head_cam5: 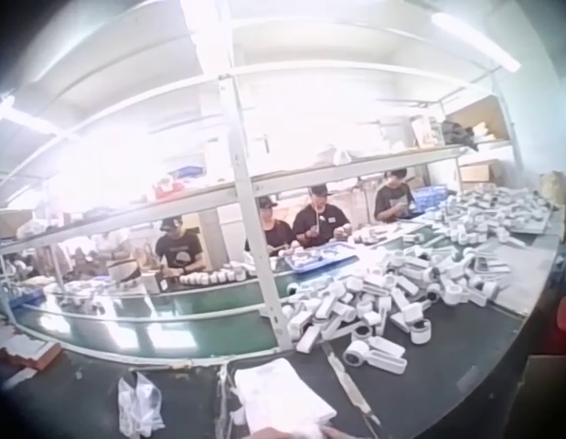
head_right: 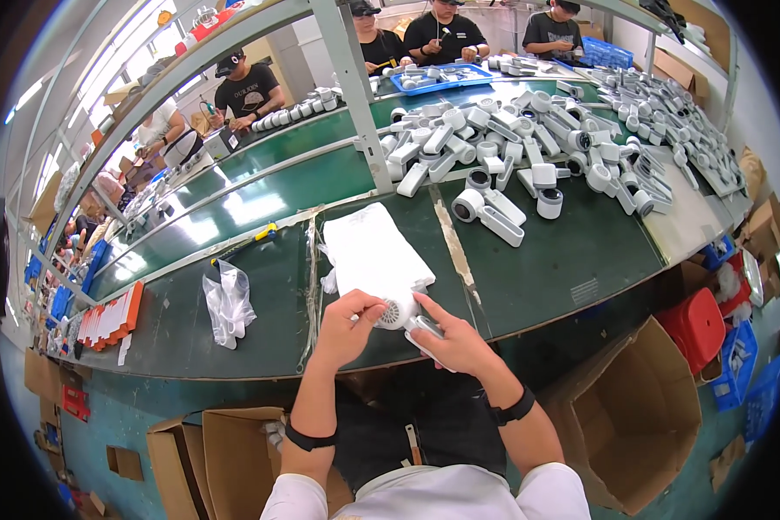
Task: The person moves several bagged fans from the table into a box, then individually bags more fans from a pile and sets them on the table. Finally, they gather the newly bagged fans and place them into the box.
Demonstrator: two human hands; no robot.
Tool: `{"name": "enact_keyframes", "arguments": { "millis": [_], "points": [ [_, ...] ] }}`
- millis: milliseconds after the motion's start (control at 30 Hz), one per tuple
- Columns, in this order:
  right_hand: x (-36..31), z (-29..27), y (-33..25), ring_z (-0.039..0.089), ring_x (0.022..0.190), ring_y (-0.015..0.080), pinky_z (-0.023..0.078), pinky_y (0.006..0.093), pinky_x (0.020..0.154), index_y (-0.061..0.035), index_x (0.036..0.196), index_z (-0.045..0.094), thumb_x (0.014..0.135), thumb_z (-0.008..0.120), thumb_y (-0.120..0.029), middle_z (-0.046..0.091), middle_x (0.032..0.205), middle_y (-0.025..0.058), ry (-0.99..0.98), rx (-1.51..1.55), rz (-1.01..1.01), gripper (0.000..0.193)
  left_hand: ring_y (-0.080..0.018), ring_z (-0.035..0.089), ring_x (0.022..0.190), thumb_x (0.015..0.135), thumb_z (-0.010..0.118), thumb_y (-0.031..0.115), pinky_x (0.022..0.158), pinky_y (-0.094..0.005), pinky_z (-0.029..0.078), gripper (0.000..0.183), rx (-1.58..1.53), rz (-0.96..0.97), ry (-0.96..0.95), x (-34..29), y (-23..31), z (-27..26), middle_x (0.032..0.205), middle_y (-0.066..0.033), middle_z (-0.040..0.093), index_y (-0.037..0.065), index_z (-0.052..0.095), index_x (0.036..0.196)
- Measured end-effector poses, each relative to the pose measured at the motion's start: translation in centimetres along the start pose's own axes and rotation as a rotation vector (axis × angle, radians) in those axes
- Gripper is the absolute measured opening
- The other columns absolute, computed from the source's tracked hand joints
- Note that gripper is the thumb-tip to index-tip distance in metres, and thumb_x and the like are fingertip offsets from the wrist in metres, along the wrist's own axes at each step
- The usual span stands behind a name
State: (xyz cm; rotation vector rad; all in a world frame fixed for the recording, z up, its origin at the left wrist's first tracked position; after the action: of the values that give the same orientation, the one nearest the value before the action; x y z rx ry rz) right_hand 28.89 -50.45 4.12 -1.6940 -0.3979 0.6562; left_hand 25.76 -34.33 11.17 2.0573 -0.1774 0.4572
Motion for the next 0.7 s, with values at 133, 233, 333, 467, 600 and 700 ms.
{"name": "enact_keyframes", "arguments": {
  "millis": [133,233,333,467,600,700],
  "points": [
    [-0.1,0.6,-0.1,0.059,0.061,0.0098,0.049,0.0254,0.050,-0.0185,0.151,0.030,0.093,0.063,-0.018,0.063,0.081,0.0064,0.021,0.052,0.023,0.066,-0.0205,0.063,0.075,0.086,0.067,0.004,0.067,-0.0296,0.049,0.009,0.092,0.124,0.067,-0.8,2.1,0.8,0.081,-0.0110,0.065,0.000,0.068,0.094],
    [0.6,0.6,1.2,0.063,0.069,0.0135,0.051,0.0275,0.060,-0.0110,0.150,0.026,0.091,0.063,-0.024,0.066,0.080,0.0074,0.104,0.148,0.002,0.070,-0.0230,0.064,0.071,0.084,0.069,0.000,0.065,-0.0307,0.051,0.013,0.047,0.221,-0.031,-2.4,4.1,3.0,0.082,-0.0117,0.065,0.000,0.067,0.096],
    [1.7,-0.9,2.2,0.066,0.079,0.0175,0.052,0.0279,0.071,-0.0069,0.150,0.024,0.091,0.064,-0.023,0.068,0.088,0.0097,0.309,0.187,-0.221,0.073,-0.0215,0.064,0.071,0.084,0.068,-0.002,0.065,-0.0293,0.051,0.012,-0.155,0.191,-0.126,-3.8,4.0,5.5,0.084,-0.0109,0.065,0.000,0.067,0.096],
    [1.3,-0.7,0.6,0.062,0.091,0.0127,0.051,0.0237,0.076,-0.0047,0.145,0.032,0.098,0.058,-0.018,0.064,0.111,0.0100,0.325,0.318,-0.382,0.056,-0.0178,0.064,0.083,0.086,0.067,-0.003,0.073,-0.0277,0.052,0.016,-0.391,0.144,-0.223,-5.5,3.8,6.8,0.093,-0.0090,0.065,-0.001,0.066,0.102],
    [0.0,0.8,-0.1,0.061,0.098,0.0119,0.050,0.0248,0.082,-0.0047,0.139,0.041,0.101,0.052,-0.033,0.063,0.112,0.0067,0.183,0.546,-0.163,0.048,-0.0169,0.061,0.099,0.094,0.059,0.005,0.082,-0.0298,0.052,0.033,-0.563,-0.140,0.216,-6.4,-2.6,3.3,0.107,-0.0089,0.060,0.001,0.051,0.126],
    [0.4,1.4,0.7,0.062,0.091,0.0132,0.050,0.0269,0.080,-0.0040,0.131,0.049,0.101,0.049,-0.028,0.064,0.101,0.0053,0.302,0.475,-0.327,0.039,-0.0152,0.058,0.106,0.096,0.058,0.010,0.082,-0.0314,0.054,0.047,-0.719,-0.296,0.148,-6.3,-3.6,6.4,0.122,-0.0058,0.054,0.006,0.038,0.138]
  ]
}}
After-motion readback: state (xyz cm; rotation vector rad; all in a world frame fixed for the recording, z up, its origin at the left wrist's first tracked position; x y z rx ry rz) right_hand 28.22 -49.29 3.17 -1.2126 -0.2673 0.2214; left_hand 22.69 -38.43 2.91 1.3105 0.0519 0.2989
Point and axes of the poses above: each hand's wrist, its own x-axis towards the middle knuckle, its own z-axis out of the palm, y = z × x, the point moved 9 cm from there along x, towards the middle knuckle
